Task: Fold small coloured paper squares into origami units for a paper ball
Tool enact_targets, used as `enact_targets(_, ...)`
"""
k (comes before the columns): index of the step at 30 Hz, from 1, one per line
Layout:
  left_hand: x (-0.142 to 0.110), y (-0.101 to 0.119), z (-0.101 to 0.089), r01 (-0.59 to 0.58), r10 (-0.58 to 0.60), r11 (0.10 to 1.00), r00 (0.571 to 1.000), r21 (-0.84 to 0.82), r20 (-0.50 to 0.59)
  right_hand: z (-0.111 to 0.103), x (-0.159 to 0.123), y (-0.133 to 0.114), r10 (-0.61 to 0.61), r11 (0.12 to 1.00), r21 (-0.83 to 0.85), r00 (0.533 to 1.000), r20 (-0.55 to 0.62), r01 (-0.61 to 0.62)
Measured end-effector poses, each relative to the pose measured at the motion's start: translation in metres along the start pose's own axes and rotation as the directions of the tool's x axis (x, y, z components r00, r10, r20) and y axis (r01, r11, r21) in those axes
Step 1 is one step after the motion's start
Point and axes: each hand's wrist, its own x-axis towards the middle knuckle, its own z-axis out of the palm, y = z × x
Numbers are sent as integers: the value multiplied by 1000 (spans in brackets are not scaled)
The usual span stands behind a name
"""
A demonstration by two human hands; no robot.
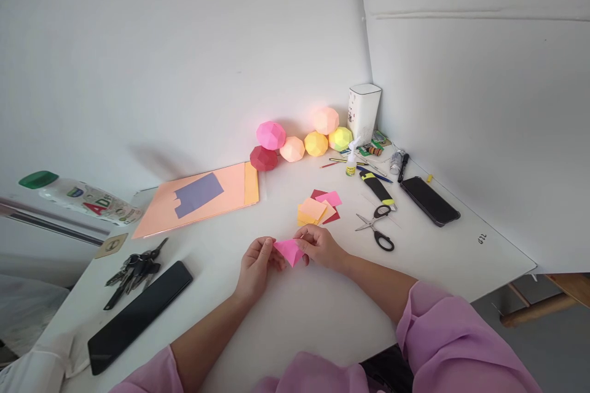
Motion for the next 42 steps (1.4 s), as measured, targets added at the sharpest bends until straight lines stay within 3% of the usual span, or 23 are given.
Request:
enact_targets(14,0,-2,-1,-49,50,998,999,28,-22,-1,0,-6,6,1000,-5,1000,-2,-6)
enact_targets(25,-1,-4,-3,51,-48,998,995,-29,90,-3,5,-1,34,994,108,999,-25,-31)
enact_targets(36,-3,-7,-2,-31,40,998,980,-47,196,-1,3,-1,29,999,-16,999,18,-29)
enact_targets(42,-3,-6,-3,-33,27,999,977,26,210,0,3,-1,10,1000,28,1000,23,-10)
